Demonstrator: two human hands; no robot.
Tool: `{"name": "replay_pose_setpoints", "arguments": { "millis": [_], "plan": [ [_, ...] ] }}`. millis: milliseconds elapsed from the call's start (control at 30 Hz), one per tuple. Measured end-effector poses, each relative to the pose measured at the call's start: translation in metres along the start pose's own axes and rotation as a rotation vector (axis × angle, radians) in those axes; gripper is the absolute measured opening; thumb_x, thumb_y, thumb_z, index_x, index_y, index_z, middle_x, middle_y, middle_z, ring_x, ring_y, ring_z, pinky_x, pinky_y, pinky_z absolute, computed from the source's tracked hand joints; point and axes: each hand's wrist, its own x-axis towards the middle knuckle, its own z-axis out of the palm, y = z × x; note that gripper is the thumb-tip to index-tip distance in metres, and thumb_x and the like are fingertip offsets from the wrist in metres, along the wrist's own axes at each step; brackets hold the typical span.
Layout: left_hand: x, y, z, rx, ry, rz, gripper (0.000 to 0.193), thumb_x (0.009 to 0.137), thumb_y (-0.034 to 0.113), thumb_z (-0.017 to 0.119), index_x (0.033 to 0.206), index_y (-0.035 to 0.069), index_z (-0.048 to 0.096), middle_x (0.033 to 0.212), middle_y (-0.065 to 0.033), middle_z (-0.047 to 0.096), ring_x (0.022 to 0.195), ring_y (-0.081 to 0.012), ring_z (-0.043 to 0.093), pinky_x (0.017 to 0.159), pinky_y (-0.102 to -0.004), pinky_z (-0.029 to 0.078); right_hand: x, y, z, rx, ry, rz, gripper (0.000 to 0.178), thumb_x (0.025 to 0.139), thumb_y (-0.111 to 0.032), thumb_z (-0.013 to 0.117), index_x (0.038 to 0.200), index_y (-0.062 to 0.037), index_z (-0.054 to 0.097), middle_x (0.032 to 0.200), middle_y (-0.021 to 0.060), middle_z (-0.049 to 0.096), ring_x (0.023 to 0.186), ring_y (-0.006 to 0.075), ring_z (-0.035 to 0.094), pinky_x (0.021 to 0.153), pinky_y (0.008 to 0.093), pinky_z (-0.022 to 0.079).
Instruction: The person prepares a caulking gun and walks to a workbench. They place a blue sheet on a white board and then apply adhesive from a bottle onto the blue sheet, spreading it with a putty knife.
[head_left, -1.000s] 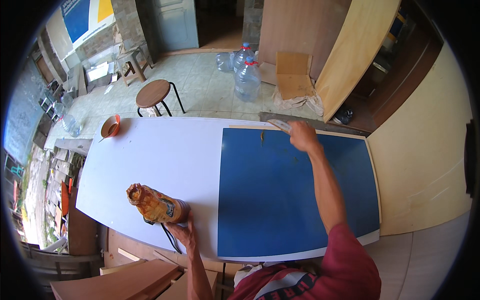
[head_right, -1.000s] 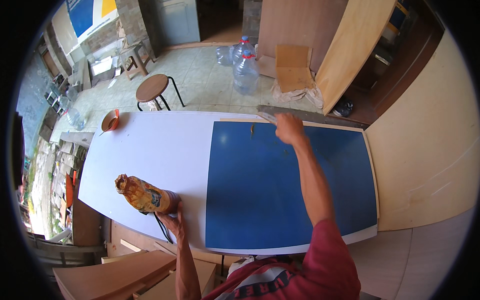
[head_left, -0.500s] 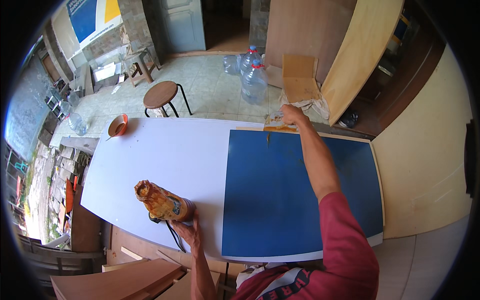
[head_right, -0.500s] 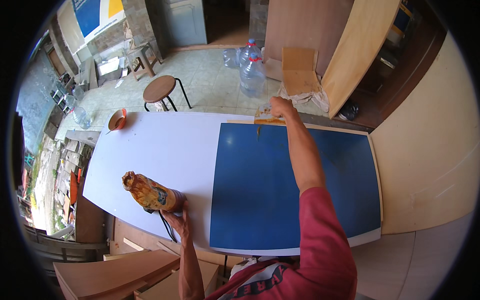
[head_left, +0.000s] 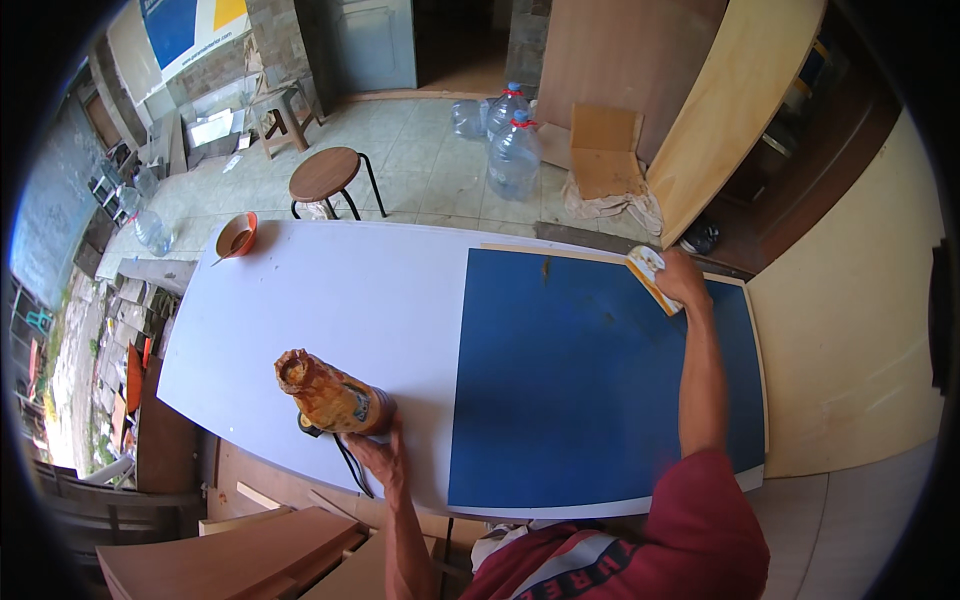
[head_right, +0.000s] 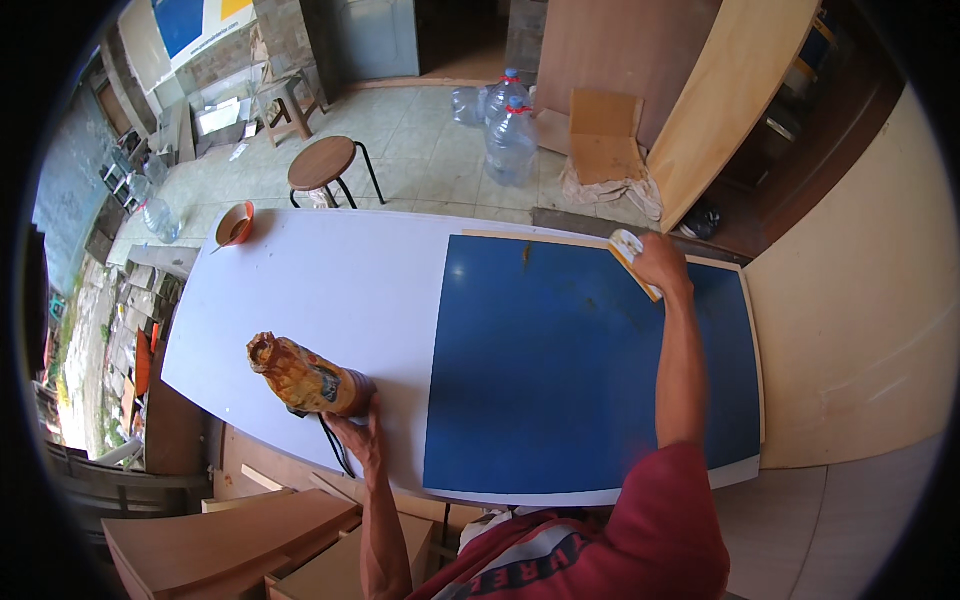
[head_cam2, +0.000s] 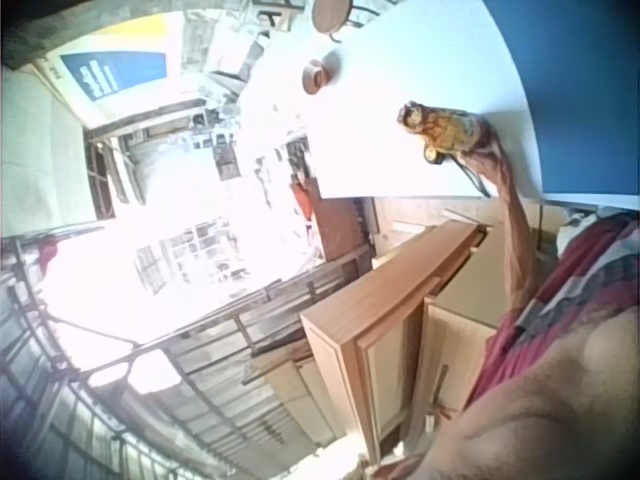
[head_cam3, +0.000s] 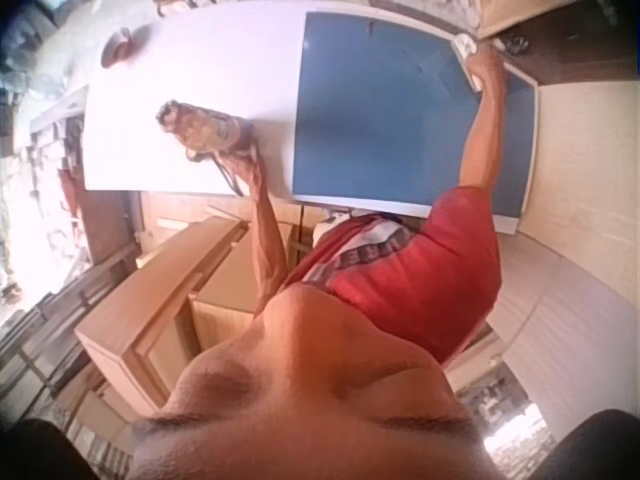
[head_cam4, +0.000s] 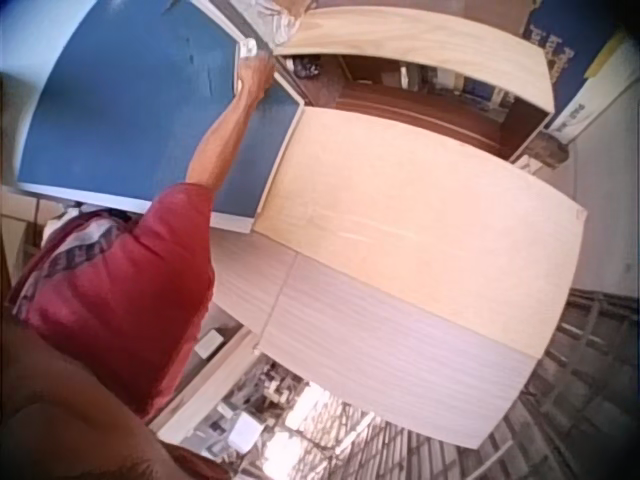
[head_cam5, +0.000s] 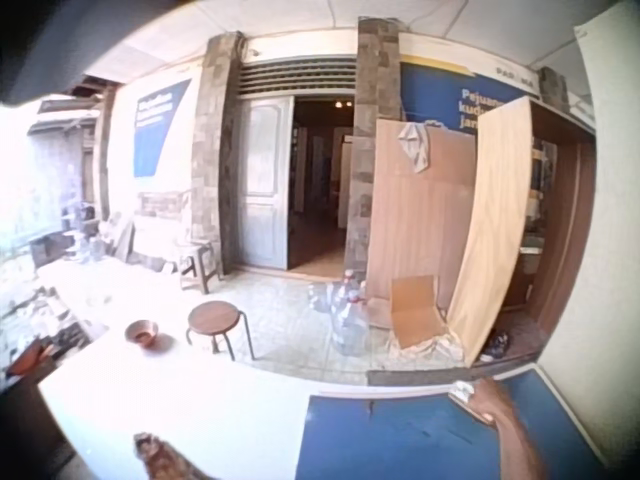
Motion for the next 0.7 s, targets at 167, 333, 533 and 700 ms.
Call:
{"name": "replay_pose_setpoints", "arguments": {
  "millis": [167, 333, 533, 700],
  "plan": [
    [-0.001, -0.002, 0.006, 0.066, -0.009, -0.002, 0.113, 0.075, 0.051, 0.084, 0.149, -0.008, 0.023, 0.146, -0.0331, 0.037, 0.137, -0.0488, 0.036, 0.114, -0.0543, 0.030, -0.034, 0.036, 0.034, -0.148, -0.034, 0.362, 0.039, 0.089, -0.019, 0.057, 0.124, -0.0044, 0.066, 0.123, 0.0231, 0.066, 0.113, 0.0437, 0.063, 0.098, 0.0502, 0.050],
    [0.003, 0.008, -0.003, 0.015, -0.045, -0.035, 0.115, 0.075, 0.052, 0.084, 0.151, -0.008, 0.022, 0.147, -0.0324, 0.036, 0.137, -0.0482, 0.036, 0.115, -0.0541, 0.029, -0.008, -0.082, 0.070, -0.017, 0.110, 0.189, 0.031, 0.087, -0.020, 0.060, 0.110, -0.0033, 0.072, 0.113, 0.0220, 0.071, 0.107, 0.0409, 0.068, 0.091, 0.0483, 0.055],
    [0.005, 0.003, 0.001, 0.004, -0.012, 0.039, 0.113, 0.075, 0.050, 0.084, 0.152, -0.006, 0.022, 0.146, -0.0307, 0.037, 0.135, -0.0465, 0.038, 0.114, -0.0537, 0.031, 0.032, -0.282, 0.111, 0.199, 0.177, -0.231, 0.018, 0.080, -0.012, 0.065, 0.090, -0.0043, 0.077, 0.098, 0.0171, 0.074, 0.097, 0.0338, 0.072, 0.083, 0.0419, 0.057],
    [0.009, -0.001, 0.007, -0.055, -0.031, 0.115, 0.113, 0.075, 0.047, 0.085, 0.153, -0.004, 0.022, 0.149, -0.0304, 0.035, 0.138, -0.0456, 0.036, 0.115, -0.0537, 0.030, 0.015, -0.351, 0.070, 0.337, 0.005, -0.382, 0.022, 0.085, -0.012, 0.057, 0.091, 0.0004, 0.075, 0.100, 0.0233, 0.073, 0.098, 0.0398, 0.071, 0.086, 0.0471, 0.057]
  ]
}}
